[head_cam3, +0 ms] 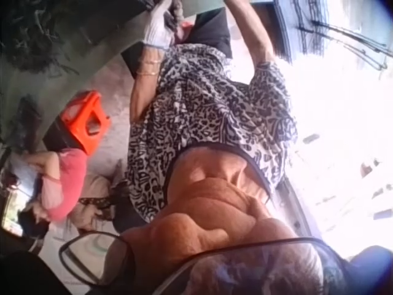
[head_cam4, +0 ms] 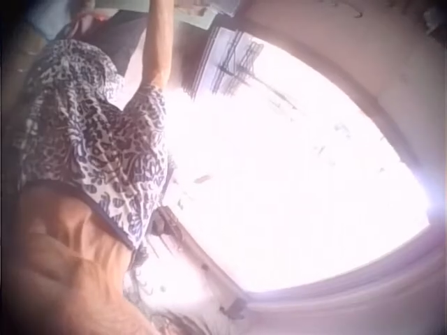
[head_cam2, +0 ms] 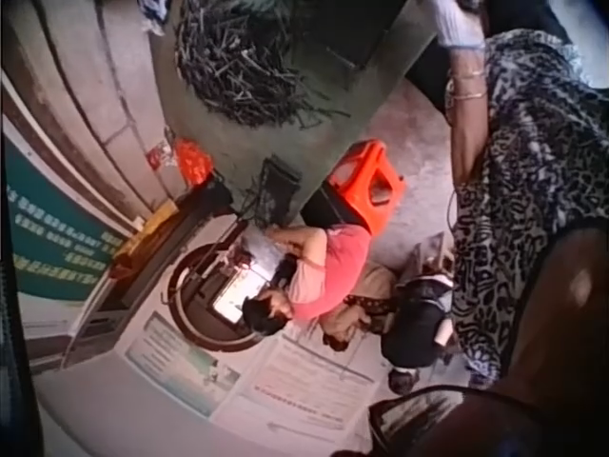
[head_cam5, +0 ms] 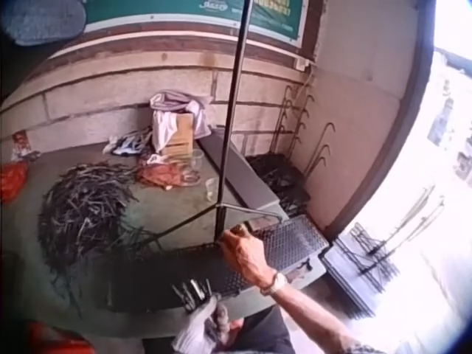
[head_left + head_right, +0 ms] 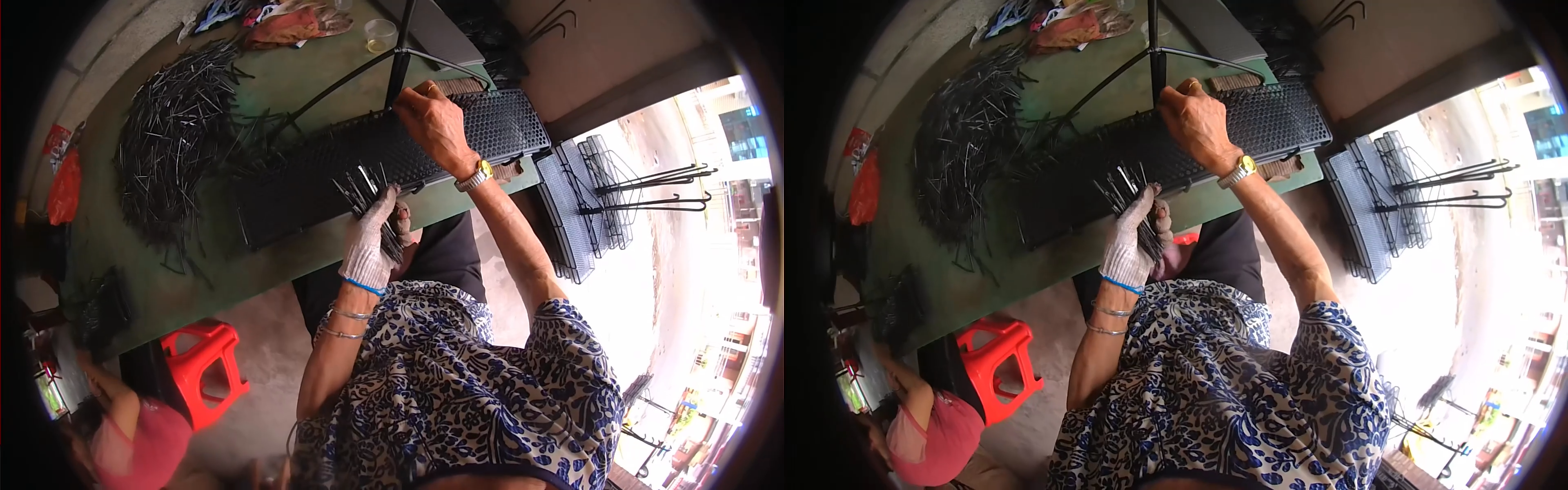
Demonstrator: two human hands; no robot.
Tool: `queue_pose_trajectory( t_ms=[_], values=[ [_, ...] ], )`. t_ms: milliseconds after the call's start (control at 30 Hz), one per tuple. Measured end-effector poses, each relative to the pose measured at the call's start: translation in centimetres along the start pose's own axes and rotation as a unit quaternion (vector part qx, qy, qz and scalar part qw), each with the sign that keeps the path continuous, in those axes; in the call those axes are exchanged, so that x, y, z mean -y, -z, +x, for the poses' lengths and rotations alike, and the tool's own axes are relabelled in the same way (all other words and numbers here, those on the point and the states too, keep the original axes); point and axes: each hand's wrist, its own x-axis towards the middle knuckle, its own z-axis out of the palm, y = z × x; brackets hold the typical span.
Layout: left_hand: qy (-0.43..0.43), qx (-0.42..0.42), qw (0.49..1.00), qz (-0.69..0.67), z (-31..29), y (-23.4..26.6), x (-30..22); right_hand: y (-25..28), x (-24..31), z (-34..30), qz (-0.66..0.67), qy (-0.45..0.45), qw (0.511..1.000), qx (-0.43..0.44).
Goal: Assembling metal grates by manually inserting metal pegs into pre-drilled holes in a metal frame.
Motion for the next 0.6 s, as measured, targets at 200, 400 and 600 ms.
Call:
queue_pose_trajectory(
  t_ms=[200,400,600],
  values=[
    [0.007,0.028,1.0,0.009,-1.5,-0.2,-1.4,1.3,2.0,0.1,-0.085,-0.019,0.996,0.026],
    [0.03,0.116,0.992,-0.038,-2.2,1.3,-1.7,1.5,7.7,-0.1,0.456,-0.074,0.832,0.308],
    [-0.011,0.103,0.994,-0.027,-4.7,1.6,-3.2,0.1,11.2,-0.3,0.521,-0.119,0.741,0.406]
  ],
)
